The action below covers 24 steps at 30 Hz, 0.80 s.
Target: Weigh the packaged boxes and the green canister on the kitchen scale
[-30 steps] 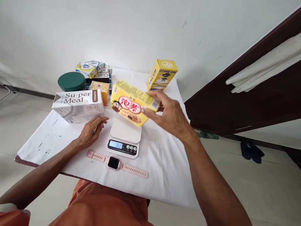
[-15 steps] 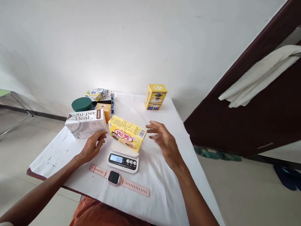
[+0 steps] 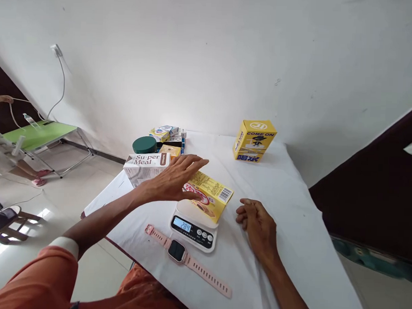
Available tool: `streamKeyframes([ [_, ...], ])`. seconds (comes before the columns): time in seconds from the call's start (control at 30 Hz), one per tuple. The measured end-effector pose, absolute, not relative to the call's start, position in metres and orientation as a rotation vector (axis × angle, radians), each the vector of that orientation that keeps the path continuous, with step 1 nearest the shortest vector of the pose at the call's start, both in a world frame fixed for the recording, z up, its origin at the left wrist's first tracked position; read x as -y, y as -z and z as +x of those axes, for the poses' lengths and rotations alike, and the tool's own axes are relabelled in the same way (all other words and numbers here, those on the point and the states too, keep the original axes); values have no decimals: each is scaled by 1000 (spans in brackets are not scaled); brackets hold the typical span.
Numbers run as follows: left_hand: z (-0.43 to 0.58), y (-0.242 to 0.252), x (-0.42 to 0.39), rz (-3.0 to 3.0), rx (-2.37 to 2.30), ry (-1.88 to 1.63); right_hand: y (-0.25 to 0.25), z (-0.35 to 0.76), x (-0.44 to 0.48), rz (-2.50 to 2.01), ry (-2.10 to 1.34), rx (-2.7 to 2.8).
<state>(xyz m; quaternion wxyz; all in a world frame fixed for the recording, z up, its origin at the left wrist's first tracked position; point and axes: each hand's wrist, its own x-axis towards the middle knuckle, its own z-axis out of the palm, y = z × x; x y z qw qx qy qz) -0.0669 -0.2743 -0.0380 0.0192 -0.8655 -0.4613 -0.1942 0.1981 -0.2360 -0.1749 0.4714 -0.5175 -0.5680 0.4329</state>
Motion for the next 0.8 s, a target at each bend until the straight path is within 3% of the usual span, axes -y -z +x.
streamKeyframes([
  [0.13, -66, 23, 253, -2841, 1473, 159, 175, 198, 236, -1289, -1050, 1390],
  [0.23, -67, 8, 241, -2930, 1453, 17, 174, 198, 237, -1290, -1052, 1389],
  [0.5, -58, -32, 150, -2419, 1911, 343, 168, 199, 238, -1275, -983, 1473],
  [0.8, -57, 19, 77, -1864, 2570, 198, 173, 201, 234, -1250, -963, 1549],
])
